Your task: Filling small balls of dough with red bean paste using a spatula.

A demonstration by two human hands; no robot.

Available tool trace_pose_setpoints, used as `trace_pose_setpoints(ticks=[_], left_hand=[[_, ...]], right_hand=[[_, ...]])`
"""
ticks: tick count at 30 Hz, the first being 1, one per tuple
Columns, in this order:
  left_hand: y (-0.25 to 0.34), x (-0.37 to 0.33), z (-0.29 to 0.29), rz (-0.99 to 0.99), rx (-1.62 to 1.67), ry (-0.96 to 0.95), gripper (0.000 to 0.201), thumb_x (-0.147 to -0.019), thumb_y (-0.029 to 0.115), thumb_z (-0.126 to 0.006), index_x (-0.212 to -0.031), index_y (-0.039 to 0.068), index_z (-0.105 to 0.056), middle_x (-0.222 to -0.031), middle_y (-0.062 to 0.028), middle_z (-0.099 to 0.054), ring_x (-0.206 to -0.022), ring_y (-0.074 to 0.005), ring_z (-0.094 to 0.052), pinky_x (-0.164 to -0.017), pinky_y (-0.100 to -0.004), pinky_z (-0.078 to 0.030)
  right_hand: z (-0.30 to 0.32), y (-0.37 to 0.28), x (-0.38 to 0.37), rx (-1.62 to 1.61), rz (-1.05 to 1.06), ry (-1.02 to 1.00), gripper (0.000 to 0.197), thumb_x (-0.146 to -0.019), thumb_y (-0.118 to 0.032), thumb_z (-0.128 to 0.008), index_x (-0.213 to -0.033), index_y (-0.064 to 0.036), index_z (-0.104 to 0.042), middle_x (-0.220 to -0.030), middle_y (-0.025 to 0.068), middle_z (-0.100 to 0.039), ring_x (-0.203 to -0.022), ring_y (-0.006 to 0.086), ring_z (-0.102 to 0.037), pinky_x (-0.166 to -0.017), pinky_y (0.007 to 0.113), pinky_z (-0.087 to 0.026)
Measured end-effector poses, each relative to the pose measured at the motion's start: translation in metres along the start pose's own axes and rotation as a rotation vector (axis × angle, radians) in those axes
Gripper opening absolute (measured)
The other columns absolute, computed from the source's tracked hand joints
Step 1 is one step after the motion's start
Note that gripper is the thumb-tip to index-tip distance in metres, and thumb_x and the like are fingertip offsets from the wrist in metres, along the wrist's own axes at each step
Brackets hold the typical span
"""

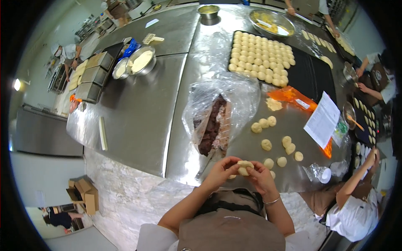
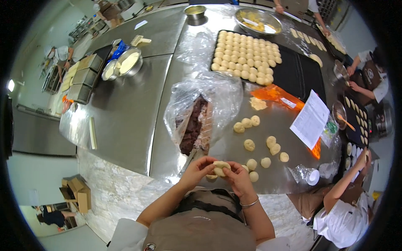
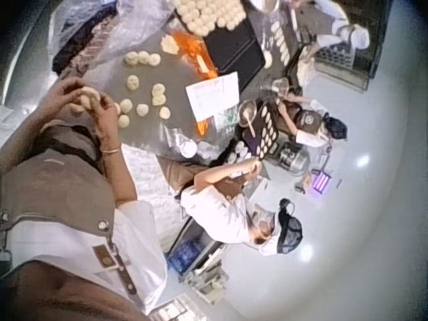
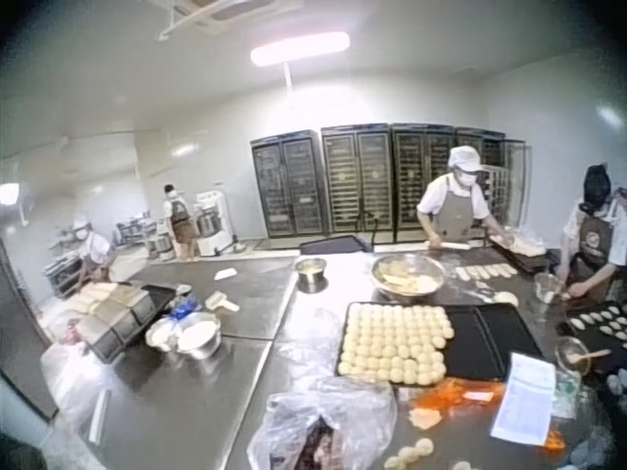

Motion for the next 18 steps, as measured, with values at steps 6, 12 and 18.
trace_pose_setpoints(ticks=[6,12,18], left_hand=[[-0.077,0.015,0.092,-0.050,-0.973,0.707,0.037,-0.084,0.026,-0.073,-0.108,0.002,-0.058,-0.103,-0.0150,-0.060,-0.093,-0.0298,-0.061,-0.080,-0.0382,-0.050],[-0.123,0.023,0.127,-0.232,-1.311,0.767,0.033,-0.080,0.021,-0.072,-0.103,0.005,-0.055,-0.100,-0.0197,-0.054,-0.090,-0.0386,-0.055,-0.075,-0.0456,-0.046],[-0.090,0.064,0.124,-0.164,-1.330,0.718,0.021,-0.088,0.011,-0.056,-0.109,0.014,-0.058,-0.087,-0.0079,-0.060,-0.079,-0.0291,-0.064,-0.065,-0.0427,-0.051]], right_hand=[[-0.018,0.003,-0.009,-0.011,0.003,0.084,0.034,-0.091,-0.006,-0.066,-0.122,-0.0004,-0.054,-0.115,0.0079,-0.061,-0.105,0.0175,-0.061,-0.091,0.034,-0.052],[-0.025,0.018,-0.018,-0.019,-0.120,-0.006,0.036,-0.091,-0.007,-0.066,-0.125,-0.0012,-0.053,-0.115,0.0070,-0.060,-0.103,0.0170,-0.061,-0.089,0.033,-0.052],[-0.006,0.022,-0.021,0.052,-0.139,0.066,0.036,-0.091,-0.007,-0.067,-0.123,-0.0010,-0.053,-0.115,0.0067,-0.060,-0.103,0.0163,-0.060,-0.088,0.032,-0.052]])
Point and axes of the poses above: each hand's wrist, its own x-axis away from the middle knuckle, its own z-axis out of the back of the hand, y = z × x, the point moved 2 cm from there along -x, towards the middle knuckle
